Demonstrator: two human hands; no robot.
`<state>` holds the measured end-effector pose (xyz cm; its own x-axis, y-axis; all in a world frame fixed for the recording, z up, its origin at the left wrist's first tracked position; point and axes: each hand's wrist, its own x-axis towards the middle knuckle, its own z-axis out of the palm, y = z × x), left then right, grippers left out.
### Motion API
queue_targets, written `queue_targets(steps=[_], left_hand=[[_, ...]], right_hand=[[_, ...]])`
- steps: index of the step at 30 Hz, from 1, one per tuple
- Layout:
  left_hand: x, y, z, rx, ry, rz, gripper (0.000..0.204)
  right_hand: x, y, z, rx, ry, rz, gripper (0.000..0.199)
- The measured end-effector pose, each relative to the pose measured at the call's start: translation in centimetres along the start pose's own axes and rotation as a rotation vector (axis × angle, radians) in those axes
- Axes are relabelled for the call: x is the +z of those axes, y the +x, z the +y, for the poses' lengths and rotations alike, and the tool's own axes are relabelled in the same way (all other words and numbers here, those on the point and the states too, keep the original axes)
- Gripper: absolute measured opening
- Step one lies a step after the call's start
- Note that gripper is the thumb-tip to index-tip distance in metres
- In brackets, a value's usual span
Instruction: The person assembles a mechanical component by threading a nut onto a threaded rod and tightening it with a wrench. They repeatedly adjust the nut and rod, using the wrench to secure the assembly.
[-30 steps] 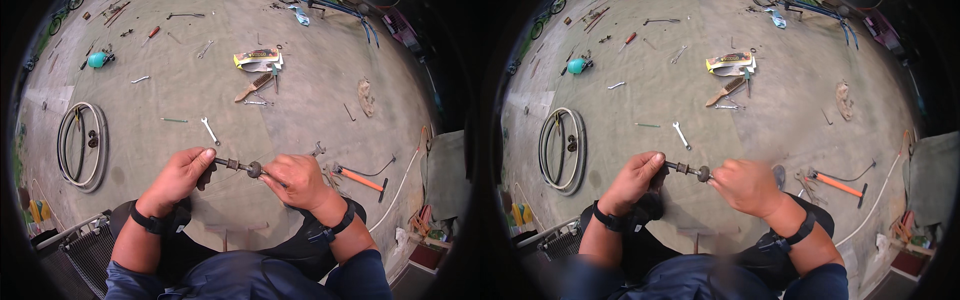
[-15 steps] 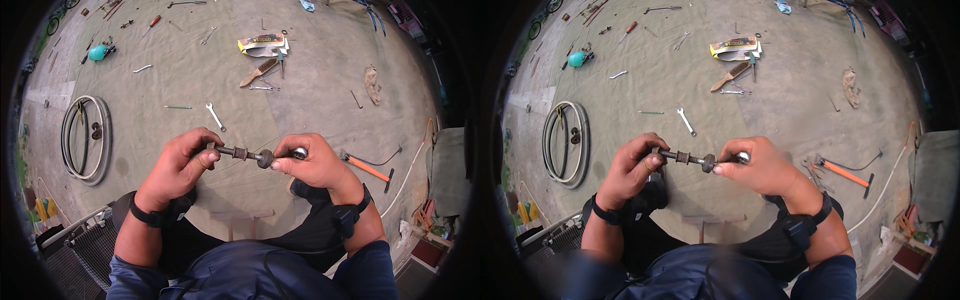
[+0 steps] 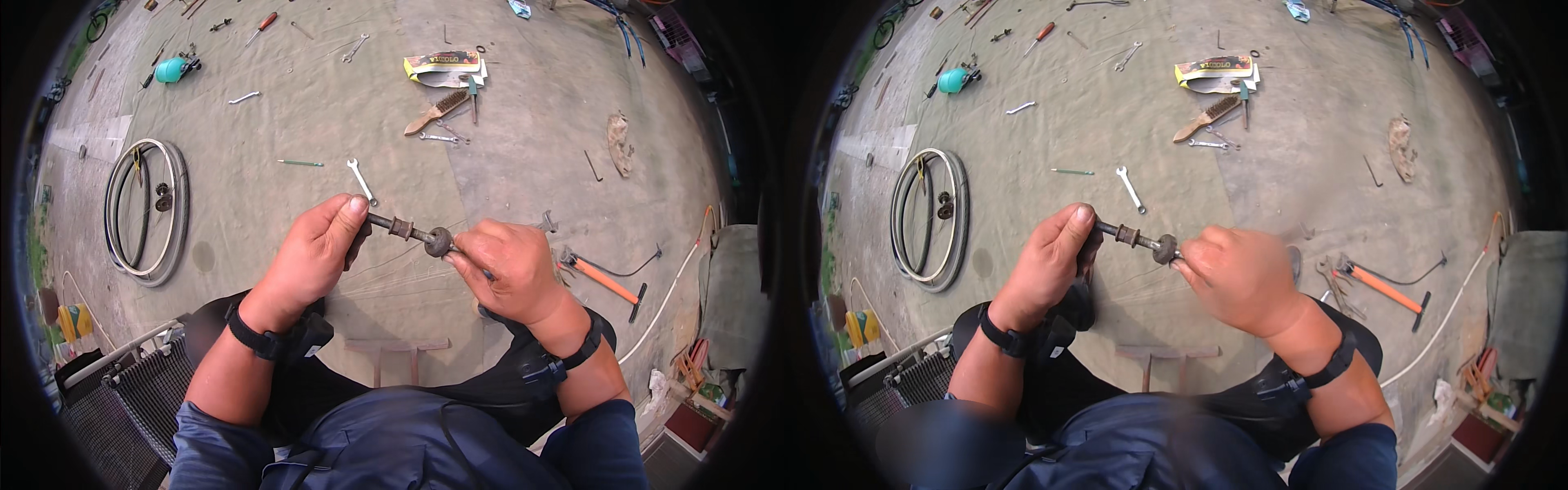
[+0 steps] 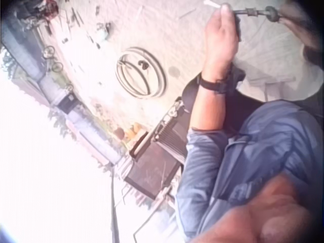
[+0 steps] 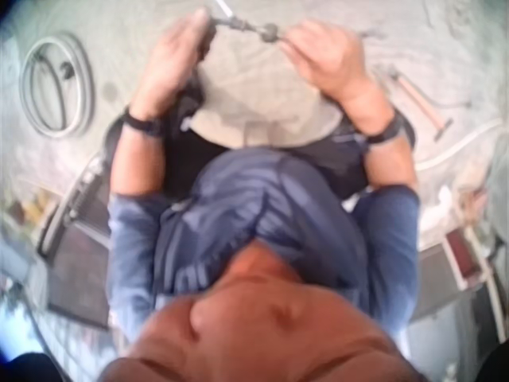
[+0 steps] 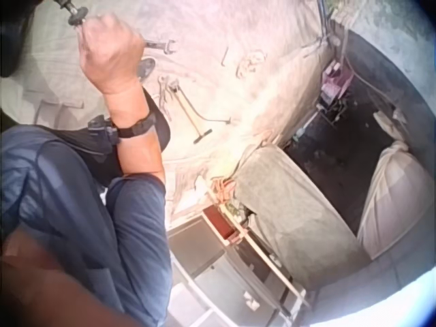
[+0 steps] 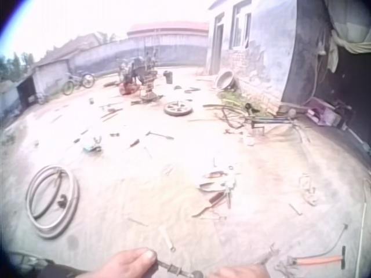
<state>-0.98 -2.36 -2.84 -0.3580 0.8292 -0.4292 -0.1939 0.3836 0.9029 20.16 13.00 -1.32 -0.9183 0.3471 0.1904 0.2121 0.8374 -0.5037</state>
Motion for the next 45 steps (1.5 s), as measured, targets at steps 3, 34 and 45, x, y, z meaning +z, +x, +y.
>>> queue_targets(steps=[3, 34, 45], left_hand=[[-0.2, -0.3, -0.1, 0.113, 0.08, 0.01, 0.034], [0.3, -0.7, 0.4, 0.393, 0.122, 0.073, 0.04], [0.9, 0.6, -0.4, -0.136, -0.081, 0.171, 0.044]], right_hand=[[-0.5, 0.1, 0.2, 0.089, 0.191, -0.056, 0.014], [-0.5, 0.4, 0.0, 0.414, 0.853, -0.21, 0.015], [2.9, -0.1, -0.2, -0.125, -0.019, 0.118, 0.016]])
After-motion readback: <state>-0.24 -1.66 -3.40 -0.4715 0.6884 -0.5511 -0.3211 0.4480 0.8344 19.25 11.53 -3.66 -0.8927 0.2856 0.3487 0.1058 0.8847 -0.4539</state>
